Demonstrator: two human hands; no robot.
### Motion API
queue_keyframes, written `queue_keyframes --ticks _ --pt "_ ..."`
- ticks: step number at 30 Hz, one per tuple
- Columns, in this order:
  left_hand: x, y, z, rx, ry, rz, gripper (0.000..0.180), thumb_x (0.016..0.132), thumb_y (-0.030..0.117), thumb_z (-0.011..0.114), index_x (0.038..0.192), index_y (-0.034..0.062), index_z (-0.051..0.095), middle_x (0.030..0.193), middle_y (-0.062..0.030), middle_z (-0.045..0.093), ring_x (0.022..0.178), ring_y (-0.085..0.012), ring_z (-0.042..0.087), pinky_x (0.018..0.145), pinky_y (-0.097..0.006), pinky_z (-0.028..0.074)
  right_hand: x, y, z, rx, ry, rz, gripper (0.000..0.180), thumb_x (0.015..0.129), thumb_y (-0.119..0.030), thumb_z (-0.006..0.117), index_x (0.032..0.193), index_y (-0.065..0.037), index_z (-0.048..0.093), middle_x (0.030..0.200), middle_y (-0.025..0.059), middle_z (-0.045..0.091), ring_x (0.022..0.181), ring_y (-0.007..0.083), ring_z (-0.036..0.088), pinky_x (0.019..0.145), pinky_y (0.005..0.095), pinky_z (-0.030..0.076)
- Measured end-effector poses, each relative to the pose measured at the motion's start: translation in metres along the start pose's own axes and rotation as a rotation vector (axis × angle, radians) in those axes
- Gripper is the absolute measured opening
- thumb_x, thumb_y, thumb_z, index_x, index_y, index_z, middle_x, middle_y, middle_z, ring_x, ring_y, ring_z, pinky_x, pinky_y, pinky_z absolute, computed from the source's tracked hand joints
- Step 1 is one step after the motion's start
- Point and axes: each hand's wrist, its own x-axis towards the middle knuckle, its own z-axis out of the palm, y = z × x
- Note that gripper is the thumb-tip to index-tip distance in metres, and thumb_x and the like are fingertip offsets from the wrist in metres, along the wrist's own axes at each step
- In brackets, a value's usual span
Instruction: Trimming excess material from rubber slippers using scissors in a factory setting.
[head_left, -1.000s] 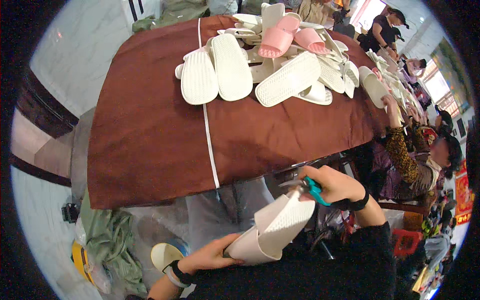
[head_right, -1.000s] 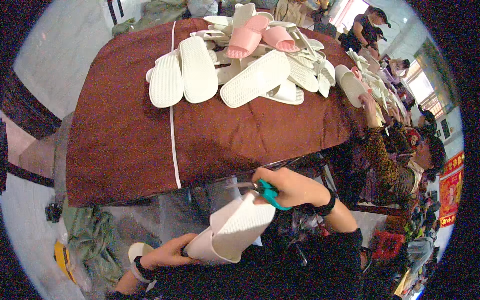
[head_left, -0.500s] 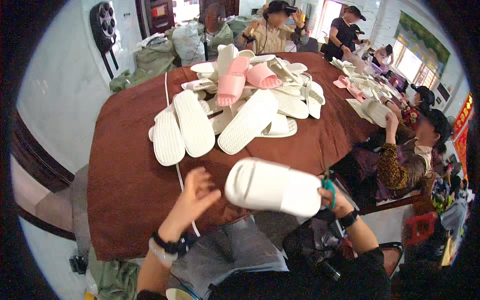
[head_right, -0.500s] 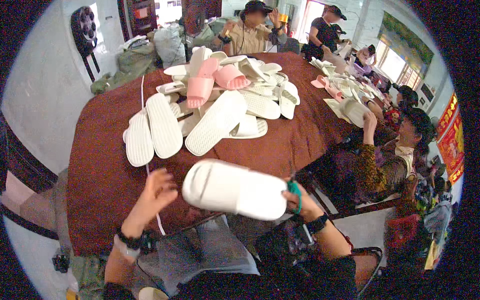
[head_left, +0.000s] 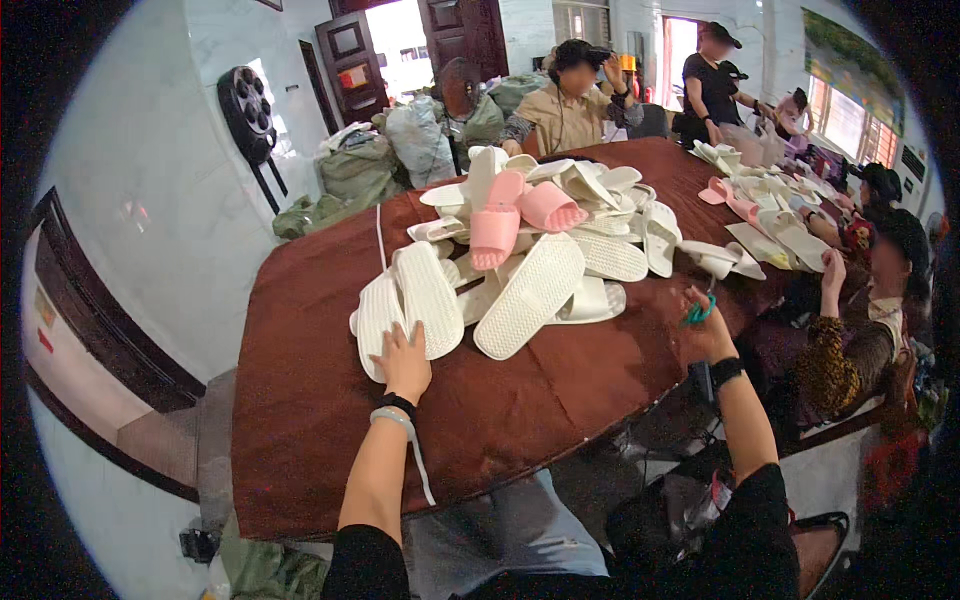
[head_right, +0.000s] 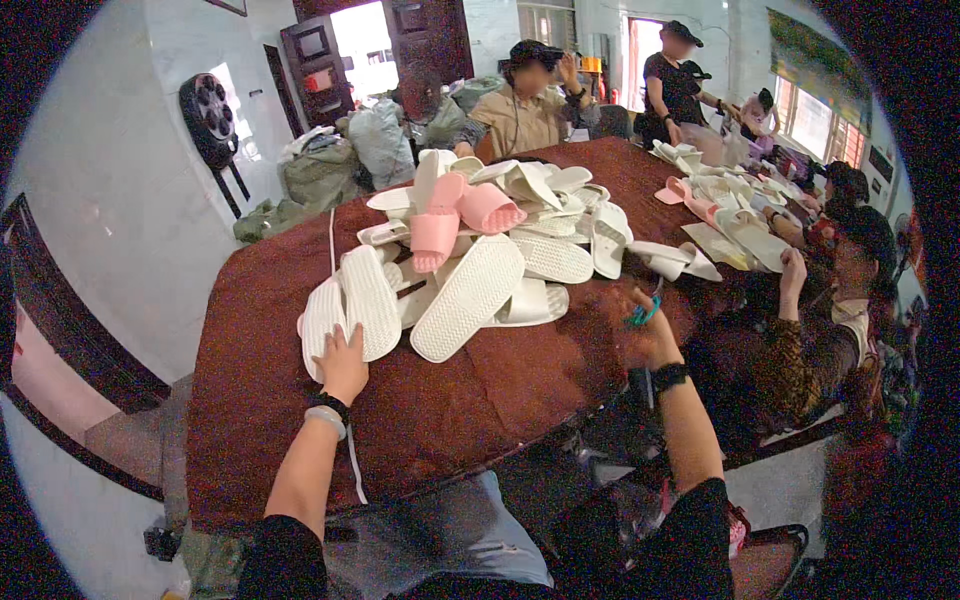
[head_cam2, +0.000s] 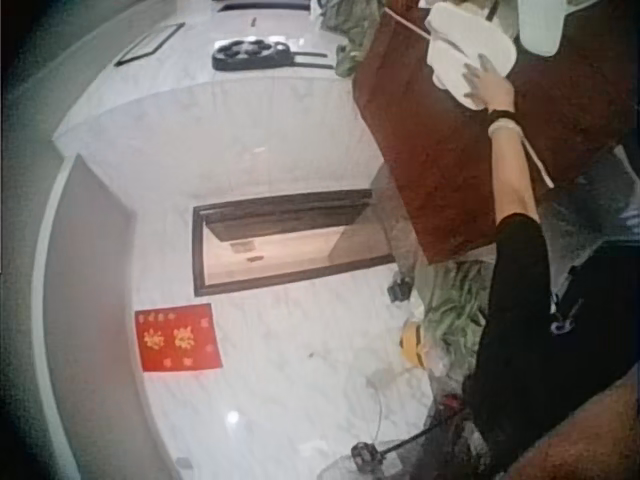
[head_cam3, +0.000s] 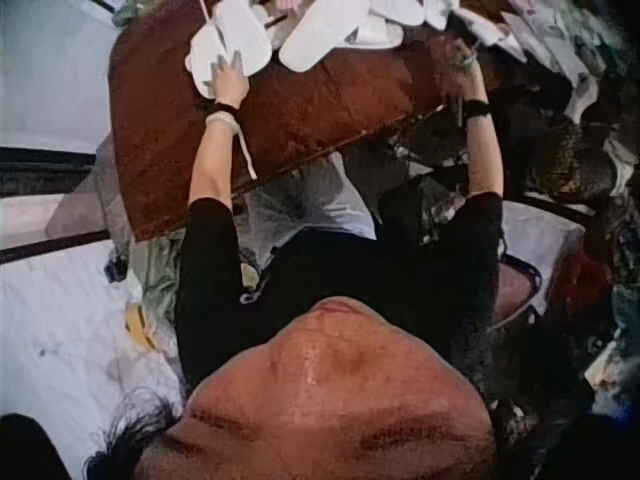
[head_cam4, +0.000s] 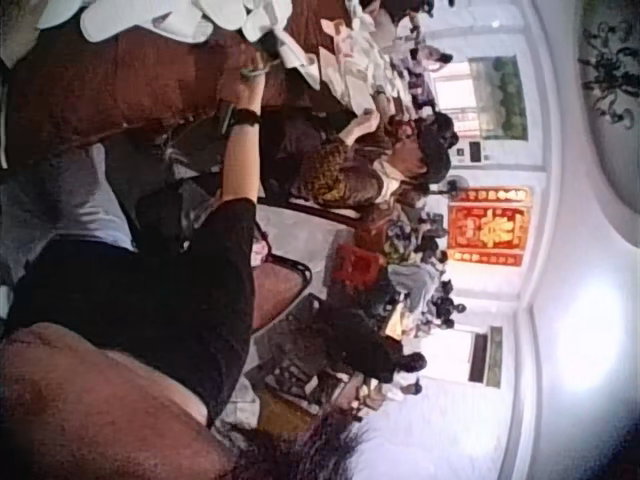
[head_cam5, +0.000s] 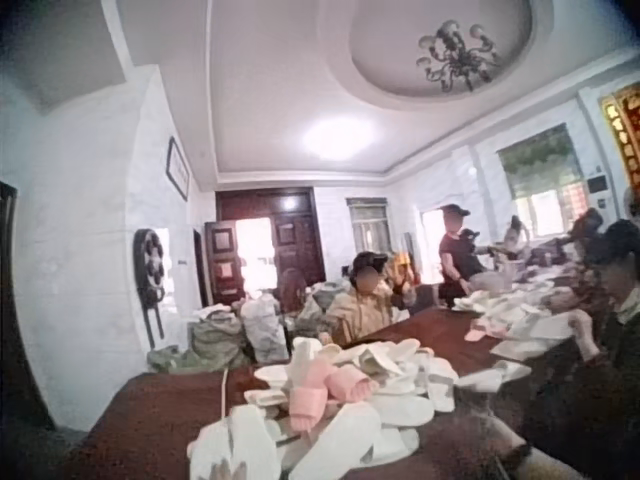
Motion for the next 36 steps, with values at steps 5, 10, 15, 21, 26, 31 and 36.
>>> queue_keyframes --ticks 5,10,15,21,26,31,36 --pt "0.016 -0.045 0.007 -0.149 0.272 0.125 0.044 0.083 0.005 0.046 0.127 0.0079 0.047 0.127 -0.0253 0.045 0.113 -0.0397 0.049 0.088 -0.048 0.044 -0.034 0.050 -0.030 -0.610 -0.319 0.232 0.042 0.091 -0.047 0.049 0.104 -0.008 0.058 0.068 0.0052 0.061 0.051 0.0142 0.056 0.047 0.0239 0.044" --pt "-0.008 -0.103 -0.033 -0.689 0.520 0.072 0.033 0.083 0.000 0.048 0.115 0.0010 0.055 0.107 -0.0244 0.059 0.100 -0.0382 0.057 0.084 -0.041 0.046 -0.119 0.102 0.011 -1.075 -0.497 0.336 0.050 0.093 -0.044 0.046 0.126 -0.007 0.043 0.062 0.0046 0.056 0.050 0.0128 0.056 0.045 0.0259 0.045" --pt "-0.097 -0.142 -0.037 -1.543 0.262 -0.323 0.028 0.091 0.014 0.051 0.107 -0.0090 0.057 0.097 -0.0166 0.064 0.081 -0.0229 0.064 0.067 -0.033 0.049 -0.173 0.137 0.051 -1.144 -0.775 0.481 0.055 0.095 -0.040 0.045 0.138 -0.007 0.033 0.064 0.0047 0.056 0.052 0.0126 0.056 0.047 0.0252 0.046" --pt "-0.229 -0.144 -0.037 -1.787 -0.042 -0.588 0.027 0.091 0.015 0.054 0.106 -0.0075 0.059 0.096 -0.0113 0.065 0.081 -0.0167 0.062 0.067 -0.029 0.051 -0.195 0.204 0.054 -0.621 -1.165 0.622 0.063 0.095 -0.049 0.036 0.136 -0.002 0.026 0.075 0.0046 0.053 0.065 0.0118 0.050 0.059 0.0253 0.043" --pt "-0.299 -0.159 -0.013 -1.724 -0.099 -0.697 0.024 0.090 0.012 0.056 0.106 -0.0059 0.059 0.098 -0.0103 0.065 0.083 -0.0172 0.063 0.070 -0.030 0.052 -0.205 0.218 0.090 -0.716 -1.273 0.723 0.065 0.093 -0.050 0.040 0.135 -0.002 0.029 0.072 0.0042 0.052 0.065 0.0121 0.051 0.060 0.0269 0.043" --pt "-0.313 -0.170 -0.015 -1.643 -0.206 -0.674 0.029 0.088 0.015 0.061 0.108 -0.0045 0.059 0.098 -0.0095 0.065 0.084 -0.0151 0.062 0.071 -0.028 0.050 -0.201 0.234 0.124 -1.559 -1.443 0.314 0.056 0.093 -0.049 0.041 0.128 -0.005 0.040 0.074 0.0152 0.060 0.068 0.0262 0.062 0.062 0.0368 0.047" --pt "-0.313 -0.166 -0.013 -1.707 -0.134 -0.584 0.034 0.087 0.022 0.062 0.108 -0.0047 0.060 0.099 -0.0094 0.065 0.087 -0.0138 0.060 0.073 -0.028 0.048 -0.189 0.268 0.165 -1.721 -1.449 0.516 0.055 0.091 -0.055 0.042 0.100 -0.002 0.050 0.065 0.0100 0.059 0.060 0.0203 0.062 0.057 0.0332 0.048"
